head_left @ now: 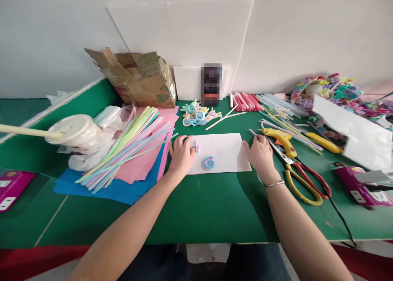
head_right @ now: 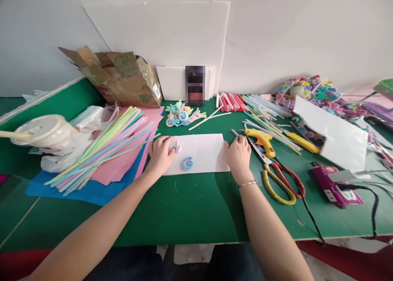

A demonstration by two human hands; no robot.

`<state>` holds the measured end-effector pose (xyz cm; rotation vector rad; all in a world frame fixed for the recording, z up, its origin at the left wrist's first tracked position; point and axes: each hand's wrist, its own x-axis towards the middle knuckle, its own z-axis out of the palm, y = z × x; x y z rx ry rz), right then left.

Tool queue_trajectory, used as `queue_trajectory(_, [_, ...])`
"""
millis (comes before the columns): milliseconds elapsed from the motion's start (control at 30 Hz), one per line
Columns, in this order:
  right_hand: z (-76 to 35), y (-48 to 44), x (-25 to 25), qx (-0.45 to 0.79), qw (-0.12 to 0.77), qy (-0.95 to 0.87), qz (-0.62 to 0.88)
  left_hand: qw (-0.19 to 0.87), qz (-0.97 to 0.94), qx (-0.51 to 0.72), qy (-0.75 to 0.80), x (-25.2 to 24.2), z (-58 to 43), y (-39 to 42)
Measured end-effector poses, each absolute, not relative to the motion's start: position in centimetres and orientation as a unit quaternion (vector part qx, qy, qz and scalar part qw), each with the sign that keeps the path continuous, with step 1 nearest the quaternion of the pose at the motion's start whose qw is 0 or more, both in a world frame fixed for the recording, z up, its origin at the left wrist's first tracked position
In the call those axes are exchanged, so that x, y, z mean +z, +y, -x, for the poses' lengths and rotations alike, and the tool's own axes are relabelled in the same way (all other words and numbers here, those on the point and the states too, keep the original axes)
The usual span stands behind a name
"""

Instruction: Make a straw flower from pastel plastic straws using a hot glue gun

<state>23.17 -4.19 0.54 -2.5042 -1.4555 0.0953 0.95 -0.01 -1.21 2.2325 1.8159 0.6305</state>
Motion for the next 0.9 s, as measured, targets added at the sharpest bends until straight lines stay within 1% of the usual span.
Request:
queue_trajectory(133, [-23.0,-4.1,0.3,0.042,0.111,-0.49,0.864,0.103,-0.756,0.212,0.611,-1.2,-1.0,0.0])
queue_trajectory(200, [-23.3,-4.2,0.2,0.026,0.138,-0.496,0.857,0.104,-0.755,0.217,0.61,-1.3,-0.9,0.0])
queue_trajectory(367, [-26.9,-4.1,0.9,-0.057,0.247,-0.485,0.837,0.106,-0.753,0.25,0.6,-1.4,-0.7,0.2])
queue_trajectory(467, [-30.8,-3.4,1.5,-0.108,0.271,-0.492,0.82,0.103,-0.747,0.278,0.595,-1.4,-0.7,0.3])
queue_trajectory(567, [-34.3,-2.0,2.0,-0.112,0.221,-0.505,0.827,0.1,-0.747,0.296,0.588,-1.3,-0.7,0.3])
queue_trajectory(633, [-35.6,-1.0,2.3,-0.068,0.16,-0.519,0.837,0.101,-0.747,0.299,0.586,-1.2,-0.6,0.4])
queue_trajectory(667, [-36.0,-0.5,2.4,-0.058,0.147,-0.52,0.839,0.101,-0.746,0.3,0.586,-1.2,-0.6,0.4])
queue_trajectory(767, [-36.2,0.5,2.8,-0.044,0.121,-0.525,0.841,0.103,-0.747,0.302,0.584,-1.2,-0.6,0.4])
queue_trajectory(900, [-35.5,0.5,4.0,-0.08,0.116,-0.512,0.847,0.102,-0.744,0.318,0.578,-1.2,-0.5,0.4])
